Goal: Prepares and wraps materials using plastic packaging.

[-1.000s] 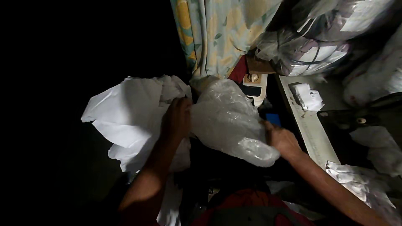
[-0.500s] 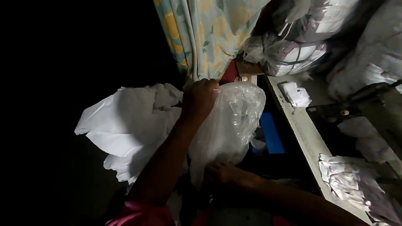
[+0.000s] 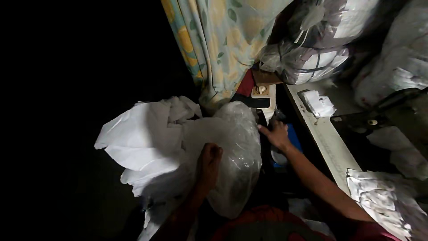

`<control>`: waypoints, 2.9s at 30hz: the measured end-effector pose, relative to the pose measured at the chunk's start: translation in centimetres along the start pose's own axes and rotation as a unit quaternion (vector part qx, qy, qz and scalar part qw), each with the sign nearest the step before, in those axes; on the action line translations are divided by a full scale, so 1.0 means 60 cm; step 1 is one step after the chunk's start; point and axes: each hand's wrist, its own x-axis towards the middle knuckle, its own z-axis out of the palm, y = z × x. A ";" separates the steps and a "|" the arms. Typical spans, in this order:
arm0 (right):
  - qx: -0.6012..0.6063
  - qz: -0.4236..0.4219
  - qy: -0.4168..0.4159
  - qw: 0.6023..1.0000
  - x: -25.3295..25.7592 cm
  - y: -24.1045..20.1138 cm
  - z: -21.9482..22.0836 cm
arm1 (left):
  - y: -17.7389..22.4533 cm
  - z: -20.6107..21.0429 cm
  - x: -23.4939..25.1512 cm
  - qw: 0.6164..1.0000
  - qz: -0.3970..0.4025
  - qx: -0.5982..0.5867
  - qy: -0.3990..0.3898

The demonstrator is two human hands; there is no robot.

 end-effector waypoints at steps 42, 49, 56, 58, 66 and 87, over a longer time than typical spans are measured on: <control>0.257 0.010 -0.131 0.957 -0.152 0.033 0.161 | -0.147 0.066 -0.083 0.813 -0.420 -0.389 0.106; 0.318 0.015 -0.095 0.943 -0.149 0.024 0.128 | -0.033 0.001 -0.058 0.973 -0.229 -0.017 -0.025; 0.179 -0.017 -0.181 0.967 -0.161 -0.006 0.129 | -0.005 -0.029 -0.103 0.987 -0.073 0.138 0.034; 0.167 -0.050 -0.214 0.961 -0.179 -0.007 0.137 | -0.001 -0.035 -0.119 0.984 -0.146 -0.005 0.103; 0.106 -0.125 -0.305 0.938 -0.194 -0.007 0.150 | -0.013 -0.046 -0.165 0.914 -0.092 -0.294 0.263; -0.058 0.124 -0.178 0.975 0.056 0.027 0.266 | -0.007 -0.065 -0.157 0.879 -0.140 -0.396 0.227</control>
